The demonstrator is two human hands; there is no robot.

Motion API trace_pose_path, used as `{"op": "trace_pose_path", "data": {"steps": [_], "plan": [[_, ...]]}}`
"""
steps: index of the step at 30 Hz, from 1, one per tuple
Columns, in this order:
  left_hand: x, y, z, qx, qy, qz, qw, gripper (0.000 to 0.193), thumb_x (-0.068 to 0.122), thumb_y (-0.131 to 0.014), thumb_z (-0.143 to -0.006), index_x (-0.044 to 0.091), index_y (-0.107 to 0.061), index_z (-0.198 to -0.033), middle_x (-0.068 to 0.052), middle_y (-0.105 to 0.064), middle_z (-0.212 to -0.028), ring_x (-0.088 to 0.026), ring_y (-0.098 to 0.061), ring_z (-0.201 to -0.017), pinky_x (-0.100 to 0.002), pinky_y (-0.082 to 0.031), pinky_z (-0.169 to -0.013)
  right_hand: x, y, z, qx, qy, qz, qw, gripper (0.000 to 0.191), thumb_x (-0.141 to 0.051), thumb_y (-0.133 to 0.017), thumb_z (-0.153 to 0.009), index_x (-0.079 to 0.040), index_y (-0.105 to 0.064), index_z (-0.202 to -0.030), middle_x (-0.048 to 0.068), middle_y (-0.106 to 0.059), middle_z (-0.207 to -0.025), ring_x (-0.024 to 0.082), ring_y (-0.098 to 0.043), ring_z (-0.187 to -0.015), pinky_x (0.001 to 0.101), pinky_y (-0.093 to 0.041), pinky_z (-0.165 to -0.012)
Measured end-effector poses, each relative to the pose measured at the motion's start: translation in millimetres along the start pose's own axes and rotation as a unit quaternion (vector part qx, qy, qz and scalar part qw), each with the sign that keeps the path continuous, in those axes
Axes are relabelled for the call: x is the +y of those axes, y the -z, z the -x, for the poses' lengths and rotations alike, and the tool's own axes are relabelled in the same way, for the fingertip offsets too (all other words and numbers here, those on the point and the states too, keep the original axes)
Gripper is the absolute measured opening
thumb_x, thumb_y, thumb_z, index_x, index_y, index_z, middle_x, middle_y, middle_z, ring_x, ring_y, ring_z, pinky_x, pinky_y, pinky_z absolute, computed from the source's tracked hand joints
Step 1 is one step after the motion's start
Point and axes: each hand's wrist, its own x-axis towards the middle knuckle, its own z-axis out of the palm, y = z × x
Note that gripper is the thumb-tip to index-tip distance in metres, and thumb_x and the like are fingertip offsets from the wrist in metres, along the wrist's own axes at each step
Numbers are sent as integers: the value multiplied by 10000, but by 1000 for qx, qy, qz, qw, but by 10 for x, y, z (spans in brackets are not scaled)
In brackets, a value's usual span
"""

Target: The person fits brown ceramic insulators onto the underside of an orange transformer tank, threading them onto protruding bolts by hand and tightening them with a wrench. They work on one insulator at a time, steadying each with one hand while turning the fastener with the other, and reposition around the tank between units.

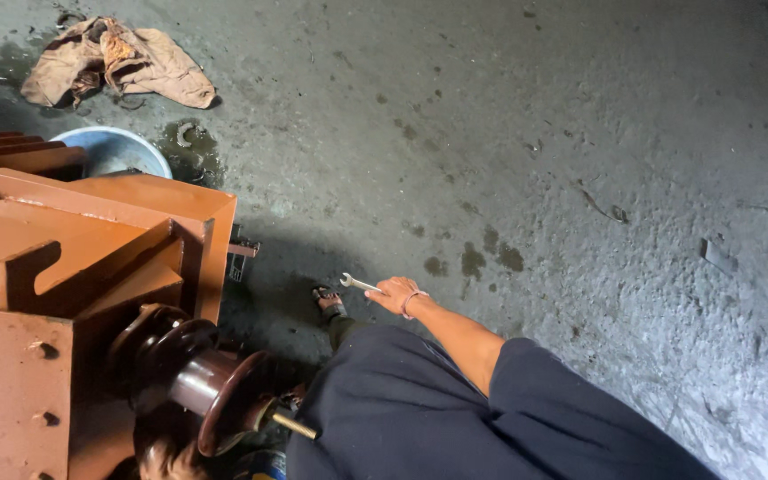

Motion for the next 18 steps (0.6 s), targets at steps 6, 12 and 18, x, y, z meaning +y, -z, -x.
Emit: {"op": "trace_pose_path", "data": {"steps": [6,12,18], "plan": [[-2,51,45,2,1,2,1000,245,77,-771,-746,166,-551,-805,-6,-475,-610,-151,-403,-427,-304,-296,-357,-97,-46,-74,19,54,8,998,587,-647,-487,-964,-136,-767,-901,158,-713,-813,394,-676,-856,495,-504,-783],[2,75,130,6,0,7,1000,246,82,-772,-744,167,-553,-818,-5,-476,-614,-150,-401,-429,-304,-296,-360,-163,-94,-107,-29,19,15,999,591,-657,-480,-954,-128,-732,-875,168,-722,-795,384,-708,-831,492,-530,-770],[76,65,183,3,-5,20,1000,248,86,-773,-743,167,-555,-831,-5,-477,-619,-149,-398,-430,-303,-296,-362,-117,-126,-133,-15,39,42,998,593,-663,-474,-955,-134,-737,-914,164,-715,-831,404,-680,-883,510,-510,-788]]}}
